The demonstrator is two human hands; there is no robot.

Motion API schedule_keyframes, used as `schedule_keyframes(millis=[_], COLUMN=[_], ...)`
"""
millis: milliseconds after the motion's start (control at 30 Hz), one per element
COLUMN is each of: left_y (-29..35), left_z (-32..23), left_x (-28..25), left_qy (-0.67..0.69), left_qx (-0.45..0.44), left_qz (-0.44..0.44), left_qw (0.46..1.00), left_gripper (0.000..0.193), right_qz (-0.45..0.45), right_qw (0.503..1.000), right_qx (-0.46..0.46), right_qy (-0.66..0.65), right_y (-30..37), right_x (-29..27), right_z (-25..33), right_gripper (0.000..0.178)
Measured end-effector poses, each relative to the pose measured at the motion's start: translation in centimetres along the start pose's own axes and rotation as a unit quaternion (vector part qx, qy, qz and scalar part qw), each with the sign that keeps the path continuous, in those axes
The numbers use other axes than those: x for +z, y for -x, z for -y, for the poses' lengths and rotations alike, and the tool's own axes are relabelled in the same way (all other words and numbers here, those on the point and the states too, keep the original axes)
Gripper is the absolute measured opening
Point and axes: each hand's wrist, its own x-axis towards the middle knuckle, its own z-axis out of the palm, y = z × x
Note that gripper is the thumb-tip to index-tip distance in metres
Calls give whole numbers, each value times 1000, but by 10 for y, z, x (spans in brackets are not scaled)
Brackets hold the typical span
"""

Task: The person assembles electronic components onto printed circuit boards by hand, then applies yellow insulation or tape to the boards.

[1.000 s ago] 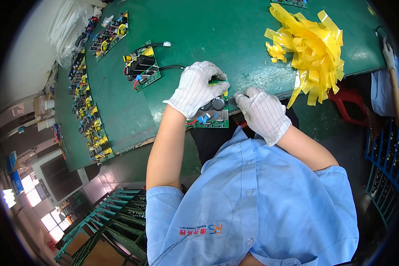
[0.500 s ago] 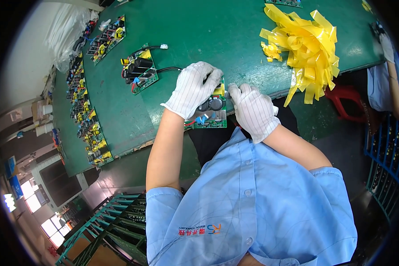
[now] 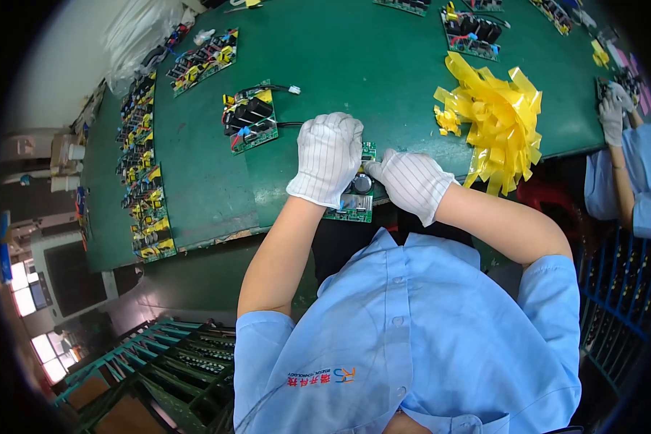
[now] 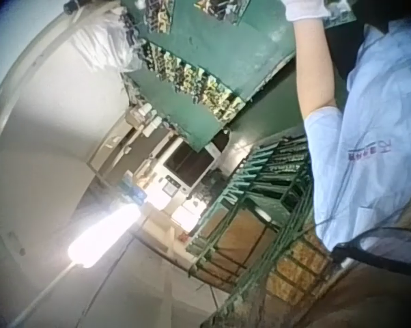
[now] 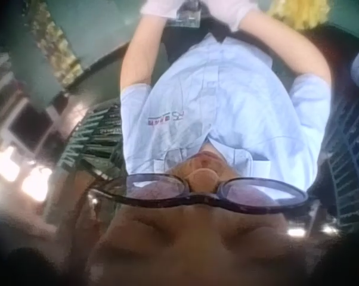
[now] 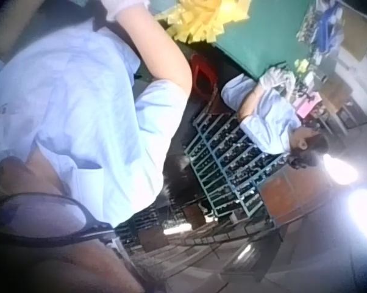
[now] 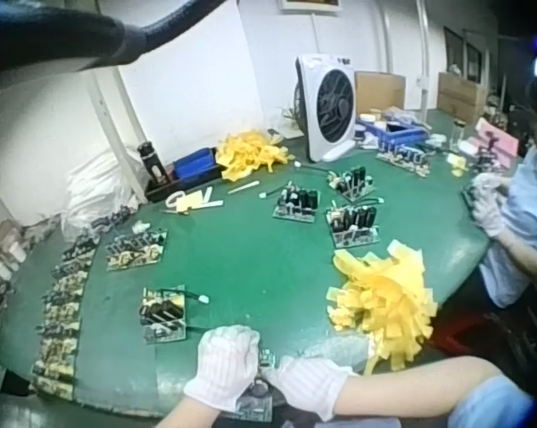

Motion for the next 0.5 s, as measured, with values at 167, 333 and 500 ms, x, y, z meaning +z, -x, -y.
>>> schedule_keyframes(millis=[167,333,500], left_y=[0,2,-2], left_z=[0,2,2], left_x=[-1,-2,2], left_qy=[3,-17,1], left_qx=[18,-6,-12], left_qz=[-57,-106,-151], left_qw=[998,994,988], left_gripper=[23,51,51], right_qz=[-20,-31,33], right_qw=[1000,999,997], right_qx=[2,-15,-51], right_qy=[10,20,56], right_y=[-1,-7,-8], right_x=[-9,-28,-49], right_z=[9,19,18], right_gripper=[33,24,19])
